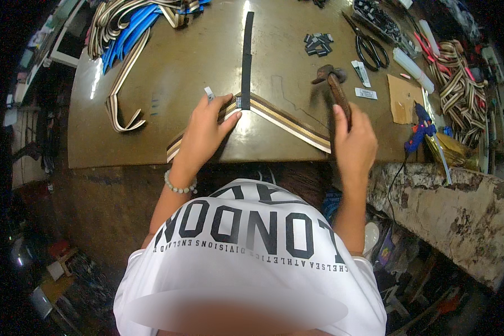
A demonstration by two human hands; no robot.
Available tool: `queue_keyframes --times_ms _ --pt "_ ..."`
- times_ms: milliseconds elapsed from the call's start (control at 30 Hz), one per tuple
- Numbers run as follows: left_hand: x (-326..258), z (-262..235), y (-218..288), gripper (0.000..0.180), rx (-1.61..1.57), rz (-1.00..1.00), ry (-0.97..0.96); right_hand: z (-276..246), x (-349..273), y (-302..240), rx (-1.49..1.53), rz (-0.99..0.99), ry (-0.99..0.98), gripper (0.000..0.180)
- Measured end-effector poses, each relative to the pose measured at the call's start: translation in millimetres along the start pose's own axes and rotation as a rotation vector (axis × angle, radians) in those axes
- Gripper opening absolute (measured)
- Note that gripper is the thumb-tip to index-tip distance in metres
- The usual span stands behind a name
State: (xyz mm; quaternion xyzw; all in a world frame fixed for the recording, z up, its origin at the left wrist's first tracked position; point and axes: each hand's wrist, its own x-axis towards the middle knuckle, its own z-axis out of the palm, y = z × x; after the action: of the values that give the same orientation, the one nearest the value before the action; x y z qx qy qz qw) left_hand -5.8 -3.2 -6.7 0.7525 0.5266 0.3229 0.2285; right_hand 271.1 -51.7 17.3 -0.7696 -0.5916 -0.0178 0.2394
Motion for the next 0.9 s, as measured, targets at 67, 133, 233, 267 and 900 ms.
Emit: queue_keyframes --times_ms 67,133,233,267,900 --pt "3 -3 0 0.030 0.069 -0.019 -0.076 1 10 22 -0.069 -0.027 -0.010 0.035" --pt "6 -9 2 0.027 0.182 0.028 -0.177 5 21 36 -0.083 -0.134 0.035 0.030" --pt "12 -22 1 0.022 0.198 0.107 -0.156 12 33 31 0.187 -0.270 0.128 0.024" --pt "14 -24 2 0.022 0.202 0.089 -0.151 16 34 21 0.361 -0.197 0.100 0.022" --pt "16 -28 19 0.023 0.121 0.033 -0.033 65 57 -73 1.074 -0.090 -1.202 0.026"
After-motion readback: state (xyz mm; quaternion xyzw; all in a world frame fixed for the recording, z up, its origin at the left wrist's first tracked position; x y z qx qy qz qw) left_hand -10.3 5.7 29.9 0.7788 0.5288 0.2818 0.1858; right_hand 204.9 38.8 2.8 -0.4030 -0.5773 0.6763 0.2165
